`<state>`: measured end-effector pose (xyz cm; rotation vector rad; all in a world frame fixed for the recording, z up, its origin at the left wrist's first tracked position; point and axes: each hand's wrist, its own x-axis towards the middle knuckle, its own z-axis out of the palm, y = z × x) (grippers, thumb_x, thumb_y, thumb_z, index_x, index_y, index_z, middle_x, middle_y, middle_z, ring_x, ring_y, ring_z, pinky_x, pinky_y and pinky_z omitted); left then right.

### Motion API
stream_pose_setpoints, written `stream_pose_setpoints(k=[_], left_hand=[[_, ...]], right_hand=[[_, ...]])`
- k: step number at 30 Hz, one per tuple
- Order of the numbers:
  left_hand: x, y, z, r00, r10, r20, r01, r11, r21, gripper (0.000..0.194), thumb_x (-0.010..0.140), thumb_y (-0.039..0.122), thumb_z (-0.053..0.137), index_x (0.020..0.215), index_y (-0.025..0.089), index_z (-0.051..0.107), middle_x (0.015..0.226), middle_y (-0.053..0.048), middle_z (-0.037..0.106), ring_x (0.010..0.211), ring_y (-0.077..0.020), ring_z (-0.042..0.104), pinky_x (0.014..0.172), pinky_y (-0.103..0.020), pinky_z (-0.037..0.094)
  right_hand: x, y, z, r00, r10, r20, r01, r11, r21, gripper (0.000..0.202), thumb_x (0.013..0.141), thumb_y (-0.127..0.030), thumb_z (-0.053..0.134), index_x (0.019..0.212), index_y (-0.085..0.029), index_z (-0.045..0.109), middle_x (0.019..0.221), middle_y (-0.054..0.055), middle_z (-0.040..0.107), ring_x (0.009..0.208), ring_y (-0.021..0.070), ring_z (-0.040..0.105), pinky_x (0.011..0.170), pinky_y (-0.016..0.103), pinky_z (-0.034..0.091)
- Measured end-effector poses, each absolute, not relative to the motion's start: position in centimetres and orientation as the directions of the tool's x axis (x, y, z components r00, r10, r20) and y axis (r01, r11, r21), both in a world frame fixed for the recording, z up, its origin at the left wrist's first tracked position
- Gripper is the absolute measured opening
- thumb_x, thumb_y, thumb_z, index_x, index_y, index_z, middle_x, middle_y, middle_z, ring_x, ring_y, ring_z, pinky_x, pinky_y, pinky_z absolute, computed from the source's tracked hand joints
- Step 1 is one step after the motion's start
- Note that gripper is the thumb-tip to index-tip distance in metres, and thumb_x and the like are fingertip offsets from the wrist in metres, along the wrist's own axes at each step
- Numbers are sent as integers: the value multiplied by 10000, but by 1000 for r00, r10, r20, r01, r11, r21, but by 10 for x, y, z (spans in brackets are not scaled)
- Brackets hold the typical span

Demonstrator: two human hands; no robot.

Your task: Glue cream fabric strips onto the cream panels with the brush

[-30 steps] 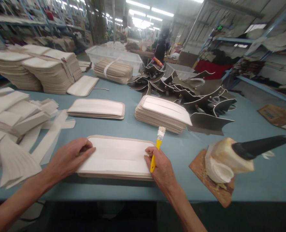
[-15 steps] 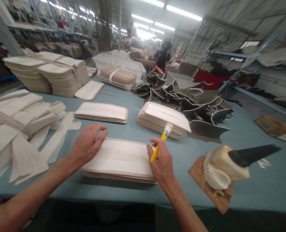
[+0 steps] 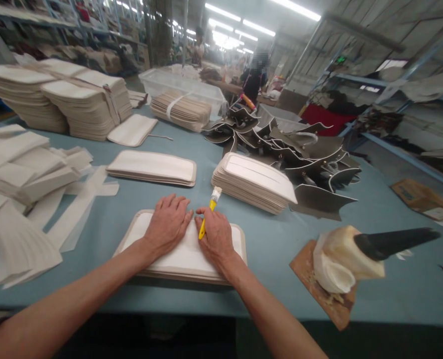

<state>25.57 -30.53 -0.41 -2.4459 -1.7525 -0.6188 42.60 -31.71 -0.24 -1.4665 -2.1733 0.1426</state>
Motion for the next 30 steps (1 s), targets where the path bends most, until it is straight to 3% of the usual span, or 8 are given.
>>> stream_pose_setpoints(k=[9,16,22,25,30], left_hand=[[232,-302,-1,277,917,286,938,-323,127,633,1055,465,273,1415,45,580,1467,-253,612,1412,-445,497,1163,-649,357],[207,-300,-3,254,933,256,942,-299,152,634,1067,462,210,1456,84,539,1498,-207,599,1418,-367,510,1153,-543,401],[207,-301,-4,264,926,271,938,-311,150,645,1072,498,215,1424,91,572,1456,-212,634,1365,-382,557,1094,-546,449],[206,-301,-3,305,906,293,924,-356,141,679,1049,595,287,1424,113,583,1463,-215,631,1373,-399,552,1098,-578,443],[205,-303,-2,457,839,294,852,-508,127,928,838,869,512,1458,183,573,1555,-165,572,1463,-394,478,1251,-611,274]], right_hand=[[432,-316,-5,-289,907,307,856,388,-341,151,1045,-253,582,1174,-213,650,987,80,741,963,279,660,875,367,439],[455,-315,-8,-253,927,275,875,341,-345,153,1052,-290,576,1147,-203,658,972,83,743,939,279,681,842,354,443],[454,-314,-11,-248,926,284,866,343,-365,135,1048,-272,577,1135,-205,655,949,68,753,894,251,694,805,327,455],[455,-313,-11,-261,911,319,859,370,-355,126,1037,-263,600,1123,-191,657,935,69,758,866,252,704,784,329,471],[457,-315,-8,-354,861,365,811,477,-339,264,952,-306,754,1162,-191,640,1091,82,777,1012,260,705,901,350,509]])
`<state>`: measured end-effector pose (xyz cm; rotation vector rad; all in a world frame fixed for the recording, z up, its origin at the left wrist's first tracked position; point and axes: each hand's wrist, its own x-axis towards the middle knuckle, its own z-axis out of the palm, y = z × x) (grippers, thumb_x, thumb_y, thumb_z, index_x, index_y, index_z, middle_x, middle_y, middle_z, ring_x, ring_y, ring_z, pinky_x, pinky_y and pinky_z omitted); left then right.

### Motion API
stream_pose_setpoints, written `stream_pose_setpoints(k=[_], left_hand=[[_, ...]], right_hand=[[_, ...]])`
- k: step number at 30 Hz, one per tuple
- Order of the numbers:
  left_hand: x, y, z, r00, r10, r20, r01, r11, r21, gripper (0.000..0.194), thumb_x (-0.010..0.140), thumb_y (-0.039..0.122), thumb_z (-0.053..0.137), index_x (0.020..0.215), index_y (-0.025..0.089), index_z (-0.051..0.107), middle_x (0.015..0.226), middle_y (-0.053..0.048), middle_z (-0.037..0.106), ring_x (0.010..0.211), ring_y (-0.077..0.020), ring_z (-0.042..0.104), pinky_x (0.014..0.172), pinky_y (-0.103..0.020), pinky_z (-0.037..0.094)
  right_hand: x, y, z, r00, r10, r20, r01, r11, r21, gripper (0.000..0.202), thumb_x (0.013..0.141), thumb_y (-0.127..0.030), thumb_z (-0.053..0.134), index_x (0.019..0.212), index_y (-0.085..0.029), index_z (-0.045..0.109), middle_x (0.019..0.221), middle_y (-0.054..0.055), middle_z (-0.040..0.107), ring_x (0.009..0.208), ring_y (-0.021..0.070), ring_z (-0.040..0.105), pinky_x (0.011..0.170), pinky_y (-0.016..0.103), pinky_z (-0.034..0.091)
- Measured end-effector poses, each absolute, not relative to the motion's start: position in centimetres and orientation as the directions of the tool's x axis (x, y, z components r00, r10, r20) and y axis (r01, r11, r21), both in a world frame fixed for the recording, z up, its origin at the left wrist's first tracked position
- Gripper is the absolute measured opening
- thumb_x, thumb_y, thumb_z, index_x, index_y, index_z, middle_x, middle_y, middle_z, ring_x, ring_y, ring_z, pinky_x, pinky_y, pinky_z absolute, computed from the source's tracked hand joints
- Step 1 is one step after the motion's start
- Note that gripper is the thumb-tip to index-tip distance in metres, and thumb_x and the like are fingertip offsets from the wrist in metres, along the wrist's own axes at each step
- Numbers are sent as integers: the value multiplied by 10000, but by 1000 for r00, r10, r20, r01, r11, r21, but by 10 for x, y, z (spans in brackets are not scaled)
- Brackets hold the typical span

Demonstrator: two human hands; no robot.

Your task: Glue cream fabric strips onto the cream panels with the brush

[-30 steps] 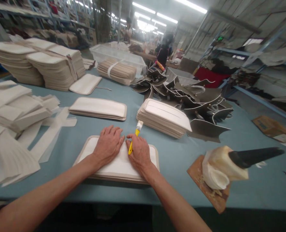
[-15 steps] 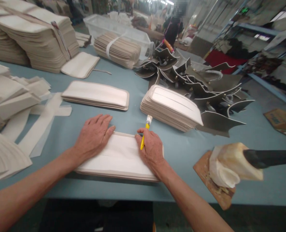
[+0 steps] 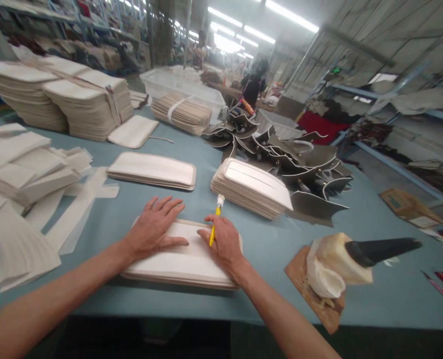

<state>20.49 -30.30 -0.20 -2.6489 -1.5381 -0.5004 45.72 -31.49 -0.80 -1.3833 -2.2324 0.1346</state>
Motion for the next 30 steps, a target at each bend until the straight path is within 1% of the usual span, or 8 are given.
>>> stream_pose_setpoints(k=[2,4,6,9,14,17,23,30], left_hand=[[206,-304,-2,480,829,288,840,-529,123,937,825,864,538,1456,172,578,1556,-179,567,1468,-402,472,1257,-614,266],[208,-304,-1,478,833,279,843,-524,118,897,851,813,558,1458,154,577,1557,-202,558,1469,-417,468,1246,-632,279],[210,-304,-1,473,842,260,851,-513,112,880,854,767,594,1470,139,565,1565,-212,546,1476,-430,458,1243,-646,279],[211,-303,-1,467,856,220,861,-497,106,917,830,749,643,1486,115,545,1566,-216,543,1485,-441,444,1248,-647,269],[211,-302,1,472,867,157,864,-491,112,992,794,807,642,1508,129,521,1590,-200,522,1501,-436,424,1258,-645,247],[210,-301,2,484,865,131,859,-499,120,1052,758,847,645,1514,128,511,1600,-195,512,1506,-439,414,1259,-649,238],[209,-301,2,473,873,121,866,-486,118,1060,762,850,637,1527,129,497,1598,-202,512,1514,-446,402,1266,-648,203],[185,-302,4,426,898,108,892,-437,114,1051,767,857,596,1515,123,510,1594,-203,515,1510,-448,401,1260,-626,217]], right_hand=[[457,-316,-7,-389,839,381,788,517,-334,410,858,-351,859,1161,-192,633,1234,103,759,1104,271,689,981,370,504],[456,-317,-7,-407,820,401,762,548,-346,521,775,-391,919,1157,-191,626,1345,129,720,1153,290,673,1031,403,494],[455,-316,-8,-422,806,416,726,575,-377,593,717,-412,945,1162,-195,620,1411,146,682,1177,308,661,1062,439,482],[455,-315,-11,-436,800,412,686,592,-424,690,661,-436,967,1202,-196,613,1456,160,647,1202,324,645,1086,472,466],[462,-312,-12,-455,816,357,689,577,-440,803,641,-518,969,1272,-189,598,1487,181,614,1246,351,620,1106,508,449],[469,-314,-11,-437,835,335,724,547,-420,805,656,-524,967,1282,-177,598,1481,188,615,1239,361,622,1099,518,452],[474,-317,-9,-399,864,307,765,499,-408,840,643,-537,982,1297,-172,602,1441,186,642,1231,360,623,1094,515,453],[488,-321,-8,-365,885,287,804,456,-382,832,656,-539,974,1297,-176,588,1457,194,623,1223,380,609,1099,549,439]])
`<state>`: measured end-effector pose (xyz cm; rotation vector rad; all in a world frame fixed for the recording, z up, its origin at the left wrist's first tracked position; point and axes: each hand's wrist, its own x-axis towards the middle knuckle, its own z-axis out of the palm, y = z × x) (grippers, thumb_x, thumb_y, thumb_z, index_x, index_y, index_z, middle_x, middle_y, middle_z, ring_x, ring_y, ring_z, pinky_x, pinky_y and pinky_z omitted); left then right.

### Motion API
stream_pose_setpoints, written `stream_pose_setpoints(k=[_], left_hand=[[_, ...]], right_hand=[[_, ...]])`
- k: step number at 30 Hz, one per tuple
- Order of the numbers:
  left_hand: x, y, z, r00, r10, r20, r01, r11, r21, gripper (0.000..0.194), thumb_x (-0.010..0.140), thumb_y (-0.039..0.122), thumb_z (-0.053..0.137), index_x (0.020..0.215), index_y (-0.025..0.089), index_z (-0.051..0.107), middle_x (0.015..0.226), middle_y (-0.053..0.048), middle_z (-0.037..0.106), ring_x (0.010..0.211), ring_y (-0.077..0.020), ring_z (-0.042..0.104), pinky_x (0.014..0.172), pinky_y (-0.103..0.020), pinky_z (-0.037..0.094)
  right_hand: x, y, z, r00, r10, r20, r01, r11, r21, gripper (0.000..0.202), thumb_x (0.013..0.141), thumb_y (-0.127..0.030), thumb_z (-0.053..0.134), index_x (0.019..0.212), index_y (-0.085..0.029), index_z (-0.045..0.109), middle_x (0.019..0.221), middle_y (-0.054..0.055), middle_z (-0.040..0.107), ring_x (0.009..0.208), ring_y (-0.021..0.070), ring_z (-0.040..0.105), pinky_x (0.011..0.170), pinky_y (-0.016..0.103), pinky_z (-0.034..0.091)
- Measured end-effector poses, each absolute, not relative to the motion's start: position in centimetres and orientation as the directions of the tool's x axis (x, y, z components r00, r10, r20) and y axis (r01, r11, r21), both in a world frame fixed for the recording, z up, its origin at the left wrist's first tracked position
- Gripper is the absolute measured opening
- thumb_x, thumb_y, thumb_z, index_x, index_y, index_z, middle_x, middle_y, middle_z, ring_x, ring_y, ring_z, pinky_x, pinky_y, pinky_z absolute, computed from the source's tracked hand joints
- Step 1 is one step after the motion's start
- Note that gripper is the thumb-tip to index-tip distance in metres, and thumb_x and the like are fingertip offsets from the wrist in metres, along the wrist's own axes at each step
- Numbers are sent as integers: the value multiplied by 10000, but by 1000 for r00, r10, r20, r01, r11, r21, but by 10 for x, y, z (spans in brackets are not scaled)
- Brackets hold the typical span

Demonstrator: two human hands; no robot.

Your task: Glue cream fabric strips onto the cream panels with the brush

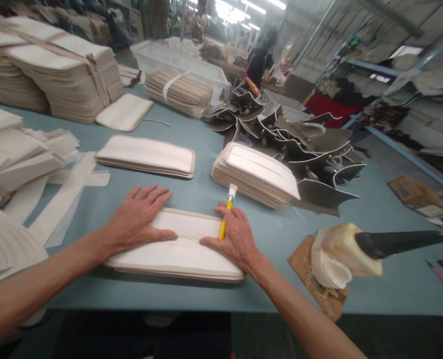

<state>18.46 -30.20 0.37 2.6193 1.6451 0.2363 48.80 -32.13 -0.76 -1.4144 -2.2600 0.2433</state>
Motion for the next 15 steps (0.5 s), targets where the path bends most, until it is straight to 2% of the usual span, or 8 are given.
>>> stream_pose_setpoints(k=[5,10,15], left_hand=[[148,-300,2,309,950,55,928,-313,203,1157,688,895,604,1526,105,488,1603,-226,492,1478,-455,438,1219,-590,328],[130,-300,-3,262,961,-91,904,-211,372,1194,673,862,639,1573,110,417,1617,-224,472,1476,-433,452,1241,-538,332],[120,-300,-9,265,957,-119,869,-183,460,1150,676,868,626,1540,127,468,1613,-208,486,1487,-436,440,1253,-546,306]], right_hand=[[501,-324,-11,-357,890,285,814,446,-372,841,661,-506,979,1315,-182,562,1465,188,615,1219,378,604,1099,551,441],[516,-326,-18,-354,895,272,820,437,-370,819,693,-486,949,1335,-199,530,1484,183,598,1262,390,581,1108,587,431],[529,-326,-27,-329,914,240,816,402,-415,801,726,-497,915,1361,-202,525,1493,174,587,1289,392,561,1113,587,433]])
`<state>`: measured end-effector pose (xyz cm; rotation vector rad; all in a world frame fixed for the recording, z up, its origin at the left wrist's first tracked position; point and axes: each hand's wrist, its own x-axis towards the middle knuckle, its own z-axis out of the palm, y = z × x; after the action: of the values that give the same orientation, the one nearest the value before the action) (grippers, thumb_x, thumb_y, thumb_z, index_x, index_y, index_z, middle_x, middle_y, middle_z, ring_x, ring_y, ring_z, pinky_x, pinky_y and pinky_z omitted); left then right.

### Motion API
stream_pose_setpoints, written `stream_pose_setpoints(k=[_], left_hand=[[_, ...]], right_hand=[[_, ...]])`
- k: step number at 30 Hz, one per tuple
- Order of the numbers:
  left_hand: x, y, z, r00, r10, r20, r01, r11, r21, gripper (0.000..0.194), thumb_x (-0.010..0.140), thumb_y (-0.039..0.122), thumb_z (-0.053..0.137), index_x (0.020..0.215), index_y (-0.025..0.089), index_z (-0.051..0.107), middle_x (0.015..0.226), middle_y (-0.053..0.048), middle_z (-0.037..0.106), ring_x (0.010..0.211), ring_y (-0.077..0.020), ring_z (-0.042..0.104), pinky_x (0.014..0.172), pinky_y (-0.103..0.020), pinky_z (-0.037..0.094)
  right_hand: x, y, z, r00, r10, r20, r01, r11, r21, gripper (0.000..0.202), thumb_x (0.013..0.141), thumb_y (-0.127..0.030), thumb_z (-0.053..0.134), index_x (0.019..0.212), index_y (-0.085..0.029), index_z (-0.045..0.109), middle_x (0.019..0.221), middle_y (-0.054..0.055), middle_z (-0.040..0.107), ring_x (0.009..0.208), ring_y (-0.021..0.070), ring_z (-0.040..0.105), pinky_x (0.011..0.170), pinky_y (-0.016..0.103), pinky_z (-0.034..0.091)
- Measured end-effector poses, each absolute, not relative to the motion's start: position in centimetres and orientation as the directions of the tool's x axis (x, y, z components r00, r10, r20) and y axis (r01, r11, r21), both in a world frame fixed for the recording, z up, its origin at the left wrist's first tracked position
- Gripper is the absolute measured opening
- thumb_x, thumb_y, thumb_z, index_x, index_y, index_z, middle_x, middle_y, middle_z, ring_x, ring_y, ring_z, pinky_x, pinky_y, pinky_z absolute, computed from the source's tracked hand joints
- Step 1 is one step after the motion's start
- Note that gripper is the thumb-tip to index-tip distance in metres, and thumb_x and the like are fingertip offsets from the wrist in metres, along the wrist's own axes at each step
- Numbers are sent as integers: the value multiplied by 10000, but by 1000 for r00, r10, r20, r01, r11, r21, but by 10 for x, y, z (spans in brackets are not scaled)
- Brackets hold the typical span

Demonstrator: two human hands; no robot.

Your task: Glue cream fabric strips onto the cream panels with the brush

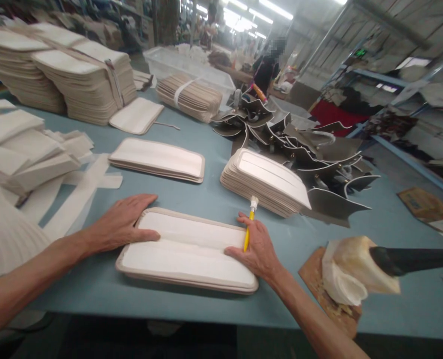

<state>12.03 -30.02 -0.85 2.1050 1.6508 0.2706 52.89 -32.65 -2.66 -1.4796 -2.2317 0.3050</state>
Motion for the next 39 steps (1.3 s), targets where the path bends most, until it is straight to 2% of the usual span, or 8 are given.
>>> stream_pose_setpoints(k=[7,12,15,17,21,25,29,39], left_hand=[[124,-308,-4,155,987,-49,784,-93,614,1074,632,799,699,1481,160,541,1564,-172,558,1447,-398,504,1245,-507,351],[117,-337,14,-168,984,56,688,77,721,774,923,733,336,1422,183,555,1460,-136,652,1304,-305,635,1126,-414,488],[119,-379,26,-385,918,100,640,187,746,630,884,721,497,1263,238,636,1229,-102,758,1017,-285,722,930,-362,567],[127,-412,28,-468,877,106,611,235,756,527,798,736,622,1039,275,711,1003,-60,783,818,-259,705,772,-326,565],[163,-462,19,-430,888,-163,358,333,872,577,662,827,704,619,251,683,609,-32,658,600,-202,609,581,-268,507],[208,-472,9,-304,859,-411,24,438,898,712,551,871,768,782,197,771,736,-87,754,649,-227,689,582,-280,562],[238,-465,12,-285,835,-471,-140,450,882,752,514,860,807,797,165,760,781,-125,780,701,-252,740,587,-281,587],[260,-474,17,-419,745,-519,-311,420,853,514,615,601,906,799,154,732,785,-123,784,681,-266,764,513,-280,585]], right_hand=[[532,-324,-33,-269,951,152,734,305,-606,657,847,-536,756,1379,-221,533,1433,143,640,1303,360,599,1115,568,464],[536,-329,-35,-230,945,233,660,328,-676,440,963,-515,626,1300,-238,566,1359,124,697,1216,312,681,1048,510,532],[537,-333,-37,-261,915,309,643,404,-651,359,996,-487,623,1258,-244,585,1334,116,716,1188,301,699,1018,494,548],[536,-334,-37,-272,892,360,647,447,-618,323,1005,-461,631,1243,-246,592,1299,109,730,1154,294,709,988,479,558],[531,-332,-30,-316,808,498,640,569,-517,235,1015,-403,638,1188,-246,613,1178,88,754,1056,281,704,945,468,551],[528,-331,-20,-359,777,516,624,611,-486,187,1019,-379,639,1160,-256,622,1157,72,754,1049,273,681,952,467,527],[527,-337,-16,-395,762,512,619,633,-464,157,1010,-365,664,1123,-263,630,1208,68,771,1073,285,677,971,488,510],[515,-348,-9,-483,674,559,542,731,-414,128,1019,-321,663,1124,-261,619,1230,79,778,1007,268,720,874,465,547]])
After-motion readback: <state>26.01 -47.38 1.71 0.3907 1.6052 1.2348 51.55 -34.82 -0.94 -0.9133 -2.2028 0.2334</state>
